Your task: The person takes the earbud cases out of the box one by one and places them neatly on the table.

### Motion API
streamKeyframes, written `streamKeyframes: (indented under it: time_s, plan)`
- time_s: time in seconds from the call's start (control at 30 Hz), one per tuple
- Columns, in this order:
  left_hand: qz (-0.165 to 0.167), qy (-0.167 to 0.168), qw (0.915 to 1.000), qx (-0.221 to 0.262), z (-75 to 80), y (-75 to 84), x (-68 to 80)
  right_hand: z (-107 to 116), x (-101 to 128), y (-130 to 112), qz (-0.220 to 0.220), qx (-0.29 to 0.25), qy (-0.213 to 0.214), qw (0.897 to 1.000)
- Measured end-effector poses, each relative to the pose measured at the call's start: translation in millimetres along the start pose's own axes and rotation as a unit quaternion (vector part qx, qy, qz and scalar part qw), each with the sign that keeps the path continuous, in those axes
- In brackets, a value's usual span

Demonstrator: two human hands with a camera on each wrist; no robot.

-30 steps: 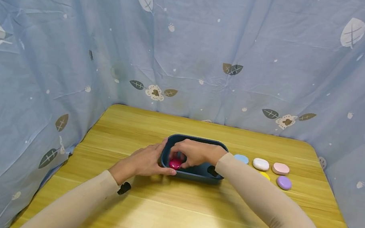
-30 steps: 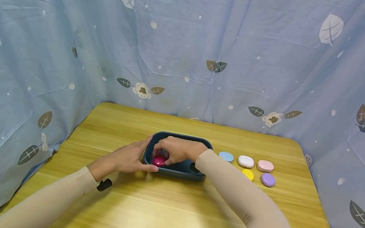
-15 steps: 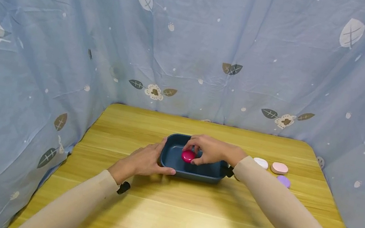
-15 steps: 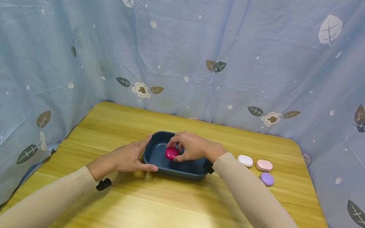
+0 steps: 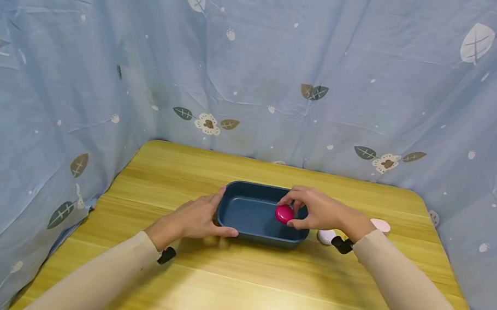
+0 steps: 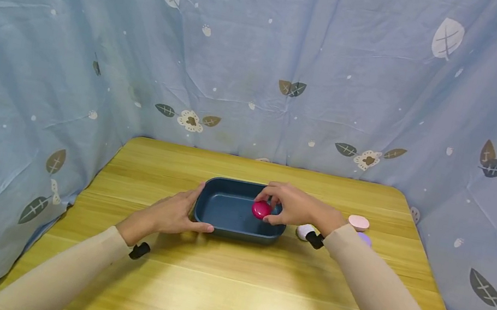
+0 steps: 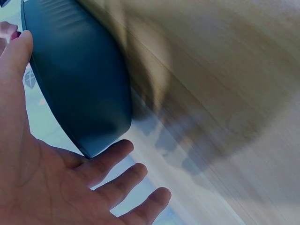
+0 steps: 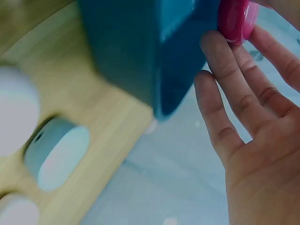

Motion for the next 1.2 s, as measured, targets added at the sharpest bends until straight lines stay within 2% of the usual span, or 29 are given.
streamKeyframes:
  time_s: [0.3,0.63,0.73,0.93,1.1,1.2]
  plan:
    - [-0.003,0.003,1.0,-0.006,3.4,1.0,2.5,10,56,5,-0.021,0.001,0.038,0.999]
    - [-0.003,0.003,1.0,-0.006,4.9,2.4,2.3,-3,107,16,-0.043,0.021,0.051,0.998]
    - [-0.002,0.003,1.0,-0.003,5.0,2.2,2.0,-7,117,19,-0.053,0.023,0.049,0.997]
    - [0.0,0.006,1.0,0.0,4.7,1.3,1.2,-18,129,22,-0.033,0.044,0.057,0.997]
    - [0.001,-0.001,1.0,0.003,2.8,1.3,1.5,-32,135,25,-0.008,0.035,0.069,0.997]
    - [0.001,-0.003,1.0,0.004,1.3,2.0,1.9,-37,138,28,-0.016,0.028,0.069,0.997]
Point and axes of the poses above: each hand's wrist, its own x-axis away from the middle knuckle, its own z-axis out of the back of the hand, y = z × x, the point moved 4 cm from there along -x, towards the middle knuckle, and after that the axes turned 4 degrees about z, right-handed, at the moved point
